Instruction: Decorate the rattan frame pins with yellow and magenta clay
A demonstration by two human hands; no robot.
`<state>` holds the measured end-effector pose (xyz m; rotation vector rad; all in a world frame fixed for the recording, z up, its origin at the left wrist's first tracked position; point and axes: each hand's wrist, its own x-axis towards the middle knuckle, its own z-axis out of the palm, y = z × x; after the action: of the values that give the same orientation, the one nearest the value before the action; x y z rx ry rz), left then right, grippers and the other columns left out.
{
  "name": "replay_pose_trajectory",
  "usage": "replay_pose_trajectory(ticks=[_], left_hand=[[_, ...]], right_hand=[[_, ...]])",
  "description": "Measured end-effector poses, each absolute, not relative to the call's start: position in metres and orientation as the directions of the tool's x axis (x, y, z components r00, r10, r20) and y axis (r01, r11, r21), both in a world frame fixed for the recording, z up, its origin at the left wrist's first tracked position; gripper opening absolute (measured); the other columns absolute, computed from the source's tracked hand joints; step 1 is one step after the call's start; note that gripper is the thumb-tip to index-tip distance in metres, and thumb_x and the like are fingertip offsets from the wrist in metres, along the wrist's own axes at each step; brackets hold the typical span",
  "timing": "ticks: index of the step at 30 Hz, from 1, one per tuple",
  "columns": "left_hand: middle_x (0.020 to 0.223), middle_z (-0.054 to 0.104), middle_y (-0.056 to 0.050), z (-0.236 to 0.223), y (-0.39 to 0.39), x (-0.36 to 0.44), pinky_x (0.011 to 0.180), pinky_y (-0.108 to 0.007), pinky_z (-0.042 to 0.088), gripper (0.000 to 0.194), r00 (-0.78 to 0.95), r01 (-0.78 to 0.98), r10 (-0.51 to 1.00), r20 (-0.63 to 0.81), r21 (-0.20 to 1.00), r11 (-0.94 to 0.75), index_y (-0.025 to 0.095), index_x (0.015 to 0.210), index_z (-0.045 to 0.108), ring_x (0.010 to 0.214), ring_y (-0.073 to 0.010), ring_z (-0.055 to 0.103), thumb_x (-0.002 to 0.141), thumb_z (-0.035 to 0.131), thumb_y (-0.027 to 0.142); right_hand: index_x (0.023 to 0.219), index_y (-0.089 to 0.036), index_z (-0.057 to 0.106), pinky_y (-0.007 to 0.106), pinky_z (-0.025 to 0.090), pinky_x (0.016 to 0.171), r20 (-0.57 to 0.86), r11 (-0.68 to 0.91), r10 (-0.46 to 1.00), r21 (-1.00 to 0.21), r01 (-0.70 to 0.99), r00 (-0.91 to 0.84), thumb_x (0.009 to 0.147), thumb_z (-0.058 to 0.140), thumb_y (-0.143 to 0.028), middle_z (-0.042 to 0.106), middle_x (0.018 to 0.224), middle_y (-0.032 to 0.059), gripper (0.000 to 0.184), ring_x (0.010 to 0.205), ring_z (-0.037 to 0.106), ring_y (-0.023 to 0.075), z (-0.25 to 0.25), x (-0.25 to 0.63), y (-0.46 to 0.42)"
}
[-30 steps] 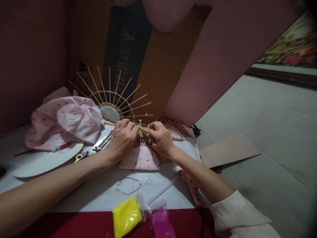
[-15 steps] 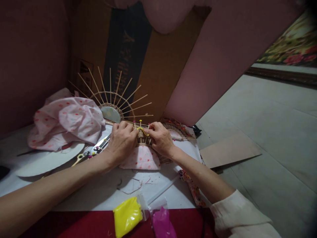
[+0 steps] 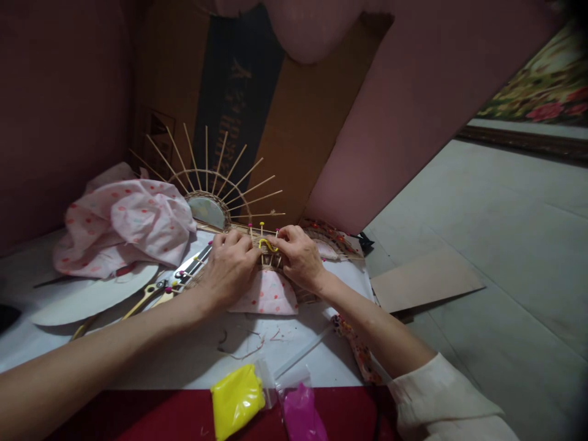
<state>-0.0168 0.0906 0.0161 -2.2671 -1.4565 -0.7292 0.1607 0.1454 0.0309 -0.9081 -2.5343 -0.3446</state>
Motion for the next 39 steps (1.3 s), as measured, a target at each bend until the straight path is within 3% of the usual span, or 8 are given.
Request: replay_pose_trajectory(ticks=[8,17,29,36,39], left_hand=[[0.081,0.065,-0.009,0.013,0.0908,-0.0164,0.07,-0.043,0.033,0.013,0.351,0.907,0.742,0.571,-0.011,-0.42,0.02,0.086,0.066,0.085,-0.0298,0.048,0.083,0.054,0.02],[0.086,0.065,-0.009,0.0139,0.0894,-0.0137,0.071,-0.043,0.034,0.014,0.37,0.901,0.753,0.544,-0.012,-0.433,0.02,0.089,0.066,0.087,-0.0302,0.049,0.083,0.053,0.019],[0.086,0.064,-0.01,0.0111,0.0898,-0.0119,0.07,-0.042,0.034,0.013,0.386,0.888,0.746,0.544,0.0,-0.46,0.02,0.083,0.066,0.086,-0.0298,0.048,0.084,0.054,0.02],[0.087,0.064,-0.01,0.0106,0.0896,-0.0127,0.071,-0.042,0.033,0.014,0.387,0.892,0.756,0.527,-0.006,-0.452,0.02,0.088,0.067,0.087,-0.0305,0.048,0.084,0.053,0.02],[0.086,0.064,-0.01,0.0109,0.0898,-0.0128,0.07,-0.042,0.033,0.015,0.387,0.89,0.753,0.533,-0.001,-0.456,0.02,0.09,0.067,0.087,-0.0306,0.048,0.084,0.053,0.019]], right_hand=[[0.108,-0.023,0.063,0.033,0.038,0.078,0.432,0.766,0.528,0.129,0.63,-0.731,0.085,0.053,-0.022,0.052,0.101,0.0088,0.025,0.092,0.043,0.0219,0.0285,0.1632,0.1449],[0.109,-0.021,0.062,0.032,0.039,0.078,0.452,0.767,0.524,0.119,0.631,-0.722,0.085,0.051,-0.019,0.052,0.1,0.0087,0.026,0.092,0.043,0.0214,0.0328,0.1591,0.1441],[0.109,-0.027,0.063,0.033,0.038,0.075,0.381,0.776,0.469,0.254,0.578,-0.797,0.091,0.048,-0.023,0.052,0.099,0.0091,0.024,0.091,0.042,0.0219,0.0342,0.1553,0.144],[0.109,-0.025,0.064,0.031,0.039,0.077,0.451,0.789,0.502,0.109,0.604,-0.738,0.087,0.053,-0.025,0.052,0.099,0.0078,0.025,0.09,0.044,0.0203,0.0359,0.1611,0.1459],[0.109,-0.025,0.065,0.031,0.039,0.076,0.458,0.788,0.499,0.113,0.605,-0.735,0.087,0.053,-0.025,0.052,0.098,0.008,0.025,0.09,0.044,0.0203,0.0359,0.1621,0.1453]])
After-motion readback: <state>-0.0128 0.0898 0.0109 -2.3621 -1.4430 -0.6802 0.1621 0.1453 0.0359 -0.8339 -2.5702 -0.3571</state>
